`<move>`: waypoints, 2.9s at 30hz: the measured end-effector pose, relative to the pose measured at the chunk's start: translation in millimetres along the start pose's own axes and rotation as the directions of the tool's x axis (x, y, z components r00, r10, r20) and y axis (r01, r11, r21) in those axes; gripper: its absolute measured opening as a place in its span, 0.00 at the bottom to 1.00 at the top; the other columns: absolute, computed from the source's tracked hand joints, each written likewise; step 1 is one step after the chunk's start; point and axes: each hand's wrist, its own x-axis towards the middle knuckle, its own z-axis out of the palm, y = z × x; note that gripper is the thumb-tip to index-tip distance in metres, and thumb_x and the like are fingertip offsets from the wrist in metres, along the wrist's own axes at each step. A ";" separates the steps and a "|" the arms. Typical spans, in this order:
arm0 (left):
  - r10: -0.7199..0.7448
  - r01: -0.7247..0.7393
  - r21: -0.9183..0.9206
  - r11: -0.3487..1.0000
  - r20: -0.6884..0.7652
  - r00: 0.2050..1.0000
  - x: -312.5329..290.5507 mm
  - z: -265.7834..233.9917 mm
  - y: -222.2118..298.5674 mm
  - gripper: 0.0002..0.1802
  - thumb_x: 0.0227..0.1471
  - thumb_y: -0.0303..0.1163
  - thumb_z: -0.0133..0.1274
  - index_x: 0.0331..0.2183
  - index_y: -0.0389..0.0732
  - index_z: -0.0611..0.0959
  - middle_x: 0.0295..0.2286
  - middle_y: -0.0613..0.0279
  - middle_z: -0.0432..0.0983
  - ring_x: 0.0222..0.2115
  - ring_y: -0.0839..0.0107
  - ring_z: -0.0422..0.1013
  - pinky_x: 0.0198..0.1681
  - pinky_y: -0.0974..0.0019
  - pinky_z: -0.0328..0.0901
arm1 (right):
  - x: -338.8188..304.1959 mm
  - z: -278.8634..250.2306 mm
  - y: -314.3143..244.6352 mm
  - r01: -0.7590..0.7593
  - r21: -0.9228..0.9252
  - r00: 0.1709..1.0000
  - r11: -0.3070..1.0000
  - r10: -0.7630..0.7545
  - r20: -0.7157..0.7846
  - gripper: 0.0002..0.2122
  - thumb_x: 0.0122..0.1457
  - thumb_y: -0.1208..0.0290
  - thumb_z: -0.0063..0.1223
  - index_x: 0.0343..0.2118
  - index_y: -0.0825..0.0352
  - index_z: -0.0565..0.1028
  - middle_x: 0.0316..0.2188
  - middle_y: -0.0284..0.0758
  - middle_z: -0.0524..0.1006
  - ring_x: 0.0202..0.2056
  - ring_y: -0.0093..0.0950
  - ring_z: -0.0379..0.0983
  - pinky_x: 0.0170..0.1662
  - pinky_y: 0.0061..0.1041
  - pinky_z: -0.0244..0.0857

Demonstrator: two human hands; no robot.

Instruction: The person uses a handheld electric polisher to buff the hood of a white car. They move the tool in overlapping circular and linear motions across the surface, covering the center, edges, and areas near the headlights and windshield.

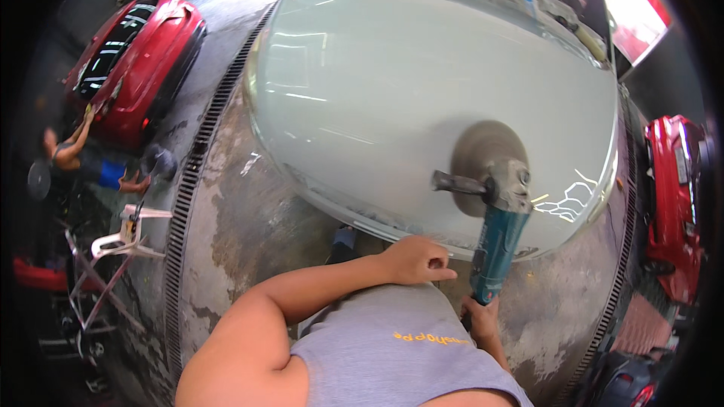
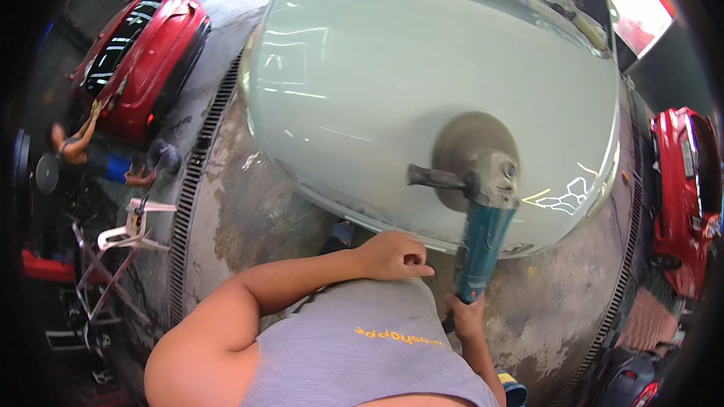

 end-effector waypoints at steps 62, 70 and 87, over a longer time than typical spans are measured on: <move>-0.317 0.158 -0.973 0.169 0.098 0.943 136.5 -32.7 -25.0 0.37 0.50 0.41 0.75 0.57 0.42 0.76 0.44 0.61 0.77 0.44 0.68 0.76 0.50 0.59 0.74 | 43.0 99.1 -92.5 0.171 0.177 0.984 0.969 -0.177 0.017 0.28 0.73 0.51 0.47 0.69 0.61 0.58 0.31 0.37 0.76 0.23 0.26 0.73 0.22 0.30 0.69; -0.257 0.278 -0.949 0.147 0.235 0.937 227.6 -12.3 31.7 0.33 0.52 0.41 0.74 0.54 0.38 0.78 0.40 0.60 0.79 0.37 0.67 0.79 0.41 0.59 0.78 | 25.7 39.2 -150.4 -0.032 0.482 0.998 0.876 0.053 -0.029 0.30 0.70 0.35 0.45 0.28 0.63 0.73 0.20 0.34 0.72 0.17 0.28 0.70 0.20 0.29 0.66; -0.179 -0.002 -1.000 -0.024 0.002 0.984 234.3 -248.5 -119.8 0.24 0.60 0.44 0.64 0.49 0.37 0.80 0.39 0.54 0.82 0.38 0.60 0.82 0.44 0.52 0.79 | 165.3 230.9 -299.5 0.106 0.168 0.980 0.980 -0.132 0.150 0.20 0.74 0.44 0.49 0.57 0.51 0.64 0.27 0.33 0.75 0.18 0.24 0.71 0.20 0.27 0.66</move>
